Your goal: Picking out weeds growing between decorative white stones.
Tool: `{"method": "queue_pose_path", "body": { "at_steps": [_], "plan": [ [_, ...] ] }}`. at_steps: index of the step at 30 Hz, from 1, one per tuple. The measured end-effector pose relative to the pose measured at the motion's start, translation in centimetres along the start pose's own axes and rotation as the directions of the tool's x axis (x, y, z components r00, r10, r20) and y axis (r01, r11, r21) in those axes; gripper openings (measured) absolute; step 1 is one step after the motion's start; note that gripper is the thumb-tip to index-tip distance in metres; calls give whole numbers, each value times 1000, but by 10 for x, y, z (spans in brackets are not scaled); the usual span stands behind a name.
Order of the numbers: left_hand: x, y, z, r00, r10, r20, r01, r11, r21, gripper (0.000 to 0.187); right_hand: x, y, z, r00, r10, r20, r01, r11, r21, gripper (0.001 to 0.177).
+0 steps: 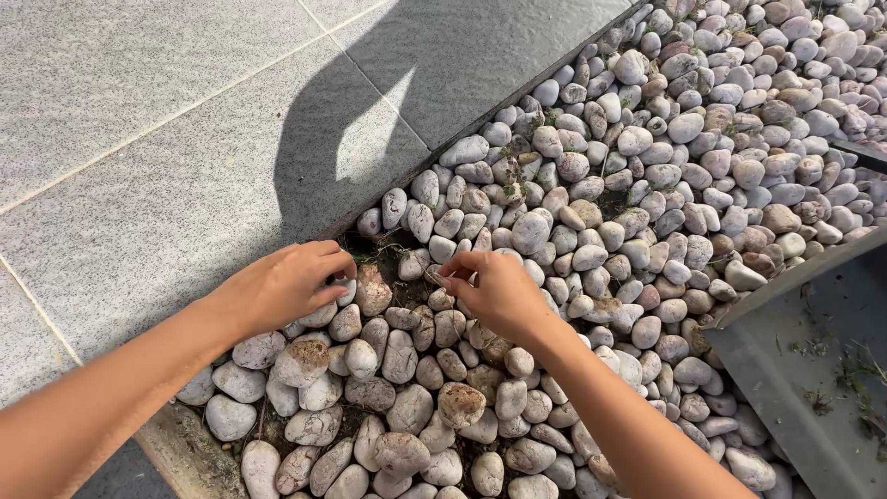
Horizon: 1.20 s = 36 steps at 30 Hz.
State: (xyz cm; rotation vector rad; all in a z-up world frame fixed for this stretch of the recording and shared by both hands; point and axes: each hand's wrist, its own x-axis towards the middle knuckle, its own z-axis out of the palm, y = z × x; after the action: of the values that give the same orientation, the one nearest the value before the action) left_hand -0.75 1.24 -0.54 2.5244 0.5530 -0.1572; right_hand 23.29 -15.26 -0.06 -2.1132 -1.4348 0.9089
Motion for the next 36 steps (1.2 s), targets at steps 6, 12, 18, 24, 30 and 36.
{"method": "queue_pose_path", "body": {
  "at_steps": [6, 12, 18, 24, 30, 36],
  "plan": [
    [9, 0, 9, 991, 84, -105, -77, 994, 75, 22, 16, 13, -1, 993, 19, -117, 4, 982, 190, 22],
    [11, -6, 23, 970, 203, -131, -193, 977, 89, 17, 20, -1, 2, 991, 132, -21, -132, 991, 11, 31],
    [9, -7, 22, 972, 199, -121, -191, 979, 75, 21, 13, -18, 8, 980, 179, 81, -144, 935, -325, 35],
    [0, -18, 30, 931, 275, -240, -250, 960, 127, 26, 12, -20, 16, 958, 273, 89, -198, 854, -482, 37],
    [-10, -23, 24, 943, 246, -225, -217, 965, 145, 22, 6, -11, 18, 970, 233, 73, -187, 902, -389, 35],
    [-20, -24, 21, 933, 267, -239, -234, 959, 159, 28, 1, -8, 19, 981, 184, 56, -155, 927, -340, 31]
  ]
}}
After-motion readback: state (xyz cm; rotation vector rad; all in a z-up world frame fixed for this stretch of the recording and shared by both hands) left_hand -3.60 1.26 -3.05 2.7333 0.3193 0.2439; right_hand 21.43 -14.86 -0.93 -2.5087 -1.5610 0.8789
